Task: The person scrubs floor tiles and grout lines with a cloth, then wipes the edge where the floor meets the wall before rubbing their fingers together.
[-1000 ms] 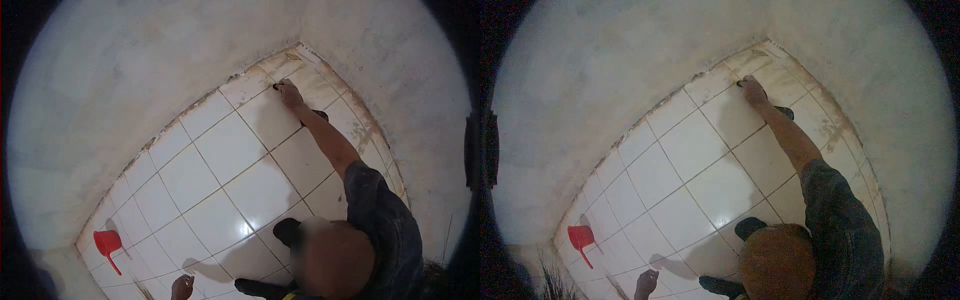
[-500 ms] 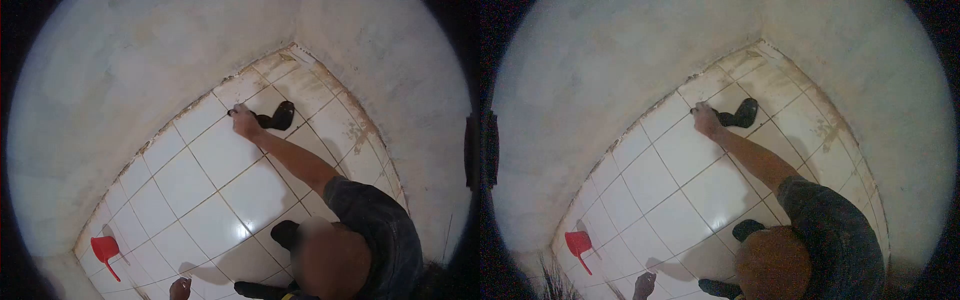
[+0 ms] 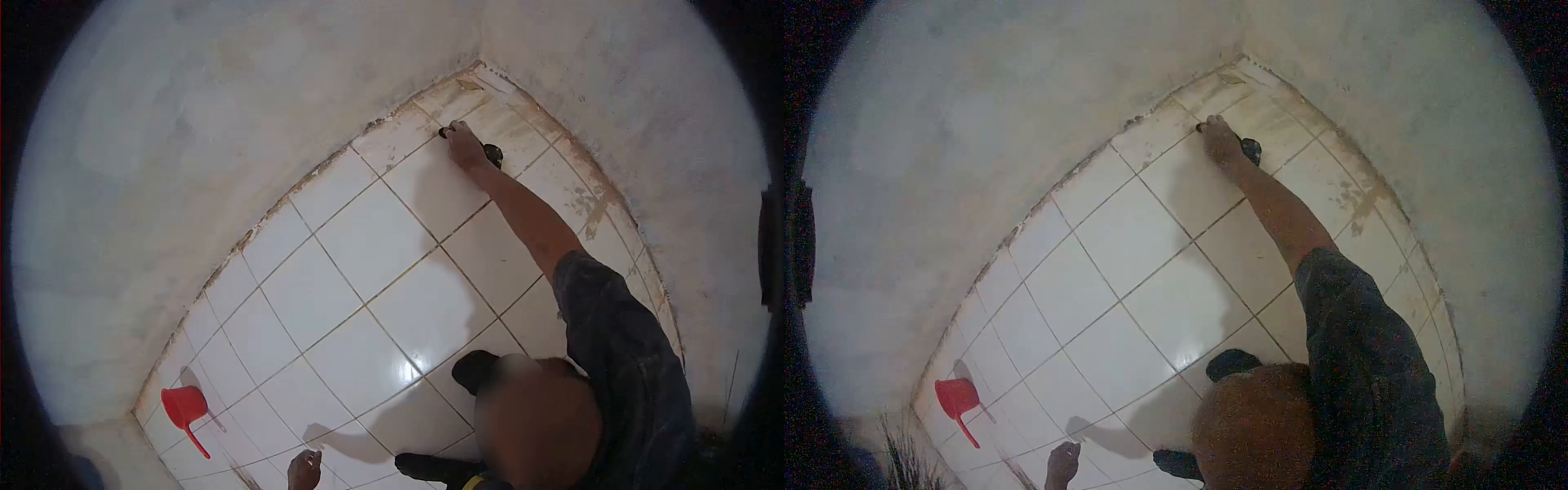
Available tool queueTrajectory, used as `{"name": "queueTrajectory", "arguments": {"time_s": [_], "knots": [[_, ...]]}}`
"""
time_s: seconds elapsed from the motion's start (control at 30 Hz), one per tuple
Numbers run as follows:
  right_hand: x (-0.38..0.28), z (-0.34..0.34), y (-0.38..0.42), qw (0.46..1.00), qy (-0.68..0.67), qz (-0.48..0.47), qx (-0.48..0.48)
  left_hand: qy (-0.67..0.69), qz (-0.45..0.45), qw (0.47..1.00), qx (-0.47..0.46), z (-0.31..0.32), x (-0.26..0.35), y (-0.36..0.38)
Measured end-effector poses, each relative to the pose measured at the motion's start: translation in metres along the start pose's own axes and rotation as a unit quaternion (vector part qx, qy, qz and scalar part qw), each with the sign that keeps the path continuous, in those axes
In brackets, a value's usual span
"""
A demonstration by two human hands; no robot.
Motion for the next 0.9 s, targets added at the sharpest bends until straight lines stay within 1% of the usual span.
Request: {"name": "queueTrajectory", "arguments": {"time_s": [0.03, 0.07, 0.13, 0.17, 0.23, 0.27, 0.37, 0.4, 0.47, 0.53, 0.57, 0.63, 0.67, 0.77, 0.8, 0.87, 0.9], "knots": [[-0.001, -0.001, -0.002, 1.0, 0.007, 0.004, -0.015, 0.001, 0.004, 1.0, 0.006, -0.001, -0.001, 0.003], [-0.005, 0.0, -0.002, 1.0, 0.003, 0.014, -0.001, 0.001, 0.009, 1.0, 0.013, -0.001, -0.002, 0.005], [-0.007, 0.005, 0.006, 0.999, -0.001, 0.033, 0.026, 0.123, -0.12, 0.984, 0.04, -0.021, 0.017, 0.0], [-0.014, 0.005, 0.014, 1.0, 0.006, -0.006, 0.03, 0.184, -0.182, 0.964, 0.052, -0.029, 0.025, -0.003], [-0.032, 0.005, 0.031, 0.996, 0.02, -0.081, 0.035, 0.157, -0.206, 0.965, 0.025, -0.033, 0.029, -0.003], [-0.027, 0.01, 0.034, 0.988, 0.009, -0.125, 0.088, 0.141, -0.22, 0.965, 0.013, -0.034, 0.029, -0.004], [-0.003, 0.02, 0.009, 0.996, -0.081, -0.029, 0.017, 0.129, -0.134, 0.981, 0.061, -0.016, 0.014, 0.01], [-0.011, 0.005, -0.001, 0.998, -0.051, -0.006, -0.044, 0.15, -0.157, 0.974, 0.057, -0.02, 0.018, 0.01], [-0.006, 0.038, 0.014, 0.998, 0.013, -0.033, 0.056, 0.196, -0.195, 0.96, 0.044, -0.04, 0.038, 0.0], [-0.024, 0.013, 0.004, 0.999, 0.009, -0.035, -0.008, 0.164, -0.207, 0.964, 0.036, -0.047, 0.05, -0.004], [-0.027, 0.0, 0.001, 0.999, -0.025, -0.04, -0.007, 0.146, -0.214, 0.965, 0.029, -0.048, 0.052, -0.003], [-0.015, -0.008, 0.014, 0.995, -0.093, -0.044, -0.012, 0.158, -0.212, 0.964, 0.028, -0.043, 0.048, 0.004], [0.004, 0.01, 0.009, 0.992, -0.122, 0.036, 0.008, 0.164, -0.208, 0.964, 0.03, -0.039, 0.043, 0.005], [0.008, 0.002, -0.004, 0.997, -0.022, -0.012, 0.067, 0.181, -0.214, 0.96, 0.029, -0.035, 0.034, 0.011], [0.002, -0.001, -0.002, 0.997, 0.021, -0.022, 0.065, 0.179, -0.214, 0.96, 0.03, -0.038, 0.035, 0.01], [0.008, 0.024, 0.014, 0.988, -0.029, -0.088, 0.12, 0.182, -0.212, 0.96, 0.032, -0.043, 0.041, 0.003], [0.013, 0.03, 0.02, 0.98, -0.053, -0.121, 0.146, 0.173, -0.225, 0.959, 0.022, -0.045, 0.045, -0.001]]}}
Point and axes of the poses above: each hand's wrist, its own y-axis away from the middle knuckle, its own z-axis out of the palm, x = y × z, the point moved 2 cm from there along -y, towards the middle knuckle, and after that the axes turned 15 degrees about x, right-handed, at the moved point
